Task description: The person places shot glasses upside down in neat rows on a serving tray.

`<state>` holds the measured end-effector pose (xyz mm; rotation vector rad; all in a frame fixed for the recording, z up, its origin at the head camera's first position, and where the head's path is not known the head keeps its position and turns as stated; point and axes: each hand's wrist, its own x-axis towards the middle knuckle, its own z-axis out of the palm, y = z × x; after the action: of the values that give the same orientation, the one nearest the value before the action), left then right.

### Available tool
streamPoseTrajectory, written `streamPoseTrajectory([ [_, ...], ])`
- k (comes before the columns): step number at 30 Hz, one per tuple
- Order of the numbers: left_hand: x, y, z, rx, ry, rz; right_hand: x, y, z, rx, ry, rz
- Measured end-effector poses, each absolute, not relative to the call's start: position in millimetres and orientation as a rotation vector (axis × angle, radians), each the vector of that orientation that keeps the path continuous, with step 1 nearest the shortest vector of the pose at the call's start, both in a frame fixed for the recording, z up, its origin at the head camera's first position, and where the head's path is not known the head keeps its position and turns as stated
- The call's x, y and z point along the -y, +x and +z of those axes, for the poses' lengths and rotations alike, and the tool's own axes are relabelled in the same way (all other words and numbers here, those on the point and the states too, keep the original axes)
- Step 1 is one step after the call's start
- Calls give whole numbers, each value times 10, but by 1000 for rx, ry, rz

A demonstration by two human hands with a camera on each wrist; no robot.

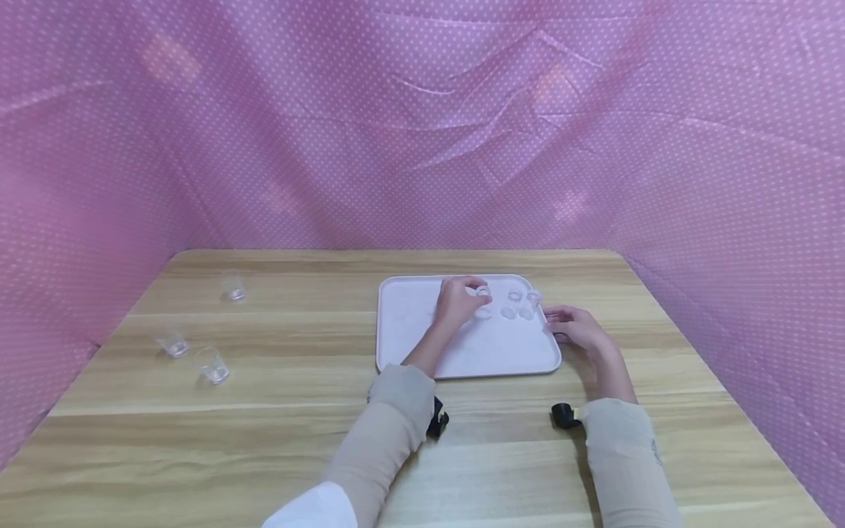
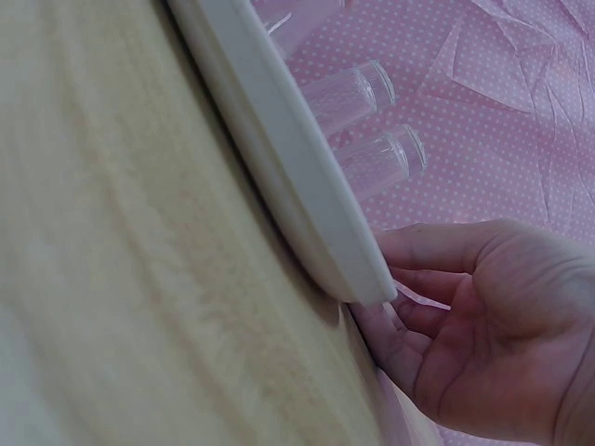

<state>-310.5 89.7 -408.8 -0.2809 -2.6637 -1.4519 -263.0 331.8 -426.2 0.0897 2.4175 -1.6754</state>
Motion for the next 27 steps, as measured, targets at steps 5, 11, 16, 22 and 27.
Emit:
streamPoseTrajectory([
  [5,-956,-3110,-4090,2672,-316,-1433,-3311,-2632,-4262,-2422,95,-1673],
  [11,-995,-3108,-4082,2703,-322,-1406,-3315,-2646,-4275,-2393,95,-1710],
  [16,-1018,-3112,-4094,2703,-327,-1406,-3315,-2644,-4284,-2391,101,-1716],
  [22,-1049,-3117,-4121,2710,-345,-1426,-3308,-2640,-4287,-2384,80,-1731],
  [27,-1075,-3119,-4137,2723,-338,-1427,-3314,-2632,-4280,-2371,81,-1742],
])
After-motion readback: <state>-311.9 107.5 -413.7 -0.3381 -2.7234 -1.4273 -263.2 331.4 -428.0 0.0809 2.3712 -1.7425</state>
